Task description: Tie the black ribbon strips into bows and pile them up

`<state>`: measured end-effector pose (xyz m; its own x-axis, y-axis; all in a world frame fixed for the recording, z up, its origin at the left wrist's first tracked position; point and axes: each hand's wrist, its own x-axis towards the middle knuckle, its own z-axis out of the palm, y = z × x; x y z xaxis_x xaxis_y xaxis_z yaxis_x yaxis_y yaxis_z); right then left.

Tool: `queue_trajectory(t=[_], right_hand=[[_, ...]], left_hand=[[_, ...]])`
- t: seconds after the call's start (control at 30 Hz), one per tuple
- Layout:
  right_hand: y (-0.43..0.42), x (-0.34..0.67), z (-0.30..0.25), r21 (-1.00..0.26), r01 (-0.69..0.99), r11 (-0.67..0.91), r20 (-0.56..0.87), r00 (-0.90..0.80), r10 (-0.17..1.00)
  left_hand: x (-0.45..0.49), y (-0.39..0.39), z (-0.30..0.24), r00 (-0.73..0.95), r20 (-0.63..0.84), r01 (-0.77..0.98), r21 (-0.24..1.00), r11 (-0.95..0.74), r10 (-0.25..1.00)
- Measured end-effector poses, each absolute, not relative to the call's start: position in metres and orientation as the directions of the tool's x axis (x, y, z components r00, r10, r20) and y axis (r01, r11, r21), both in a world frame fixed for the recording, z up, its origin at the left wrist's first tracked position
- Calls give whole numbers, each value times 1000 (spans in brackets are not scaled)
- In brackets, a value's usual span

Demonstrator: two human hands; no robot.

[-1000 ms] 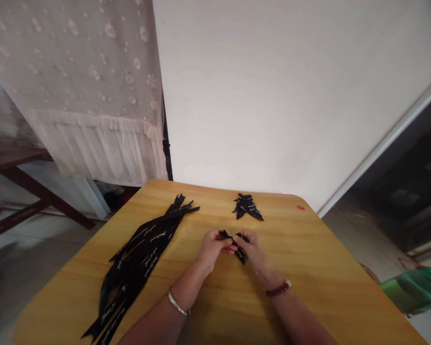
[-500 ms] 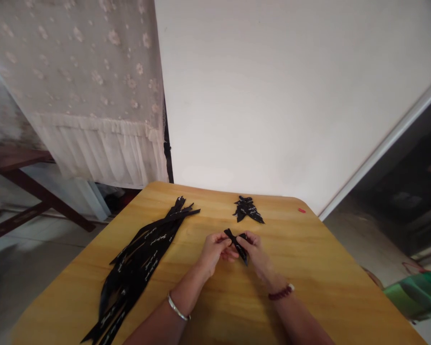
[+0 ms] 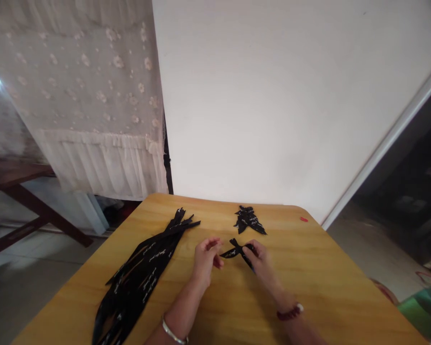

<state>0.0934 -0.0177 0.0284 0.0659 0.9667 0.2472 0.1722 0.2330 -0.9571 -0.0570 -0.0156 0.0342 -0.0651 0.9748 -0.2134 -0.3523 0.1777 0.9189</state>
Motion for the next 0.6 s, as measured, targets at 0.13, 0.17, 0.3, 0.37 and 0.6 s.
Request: queue_trajectory(t=[0.13,0.17,0.3,0.37,0.6], right_hand=[[-21,87,30,-951,191,242,251,24,968],[-23,85,30,-953,188,238,244,10,970],[-25,81,32,-955,187,230,228,-32,973],[-25,80,32,-961,172,218,215,-39,976],[-23,85,30,-995,59,81,72,-150,986]], left_hand=[[-50,-20,35,97,-237,-397,881,255,967],[-48,-22,34,153,-246,-394,873,287,957],[-41,-26,30,235,-263,-373,865,337,936],[-41,-25,28,206,-260,-383,865,322,943],[-45,-19,26,58,-270,-436,859,268,961]])
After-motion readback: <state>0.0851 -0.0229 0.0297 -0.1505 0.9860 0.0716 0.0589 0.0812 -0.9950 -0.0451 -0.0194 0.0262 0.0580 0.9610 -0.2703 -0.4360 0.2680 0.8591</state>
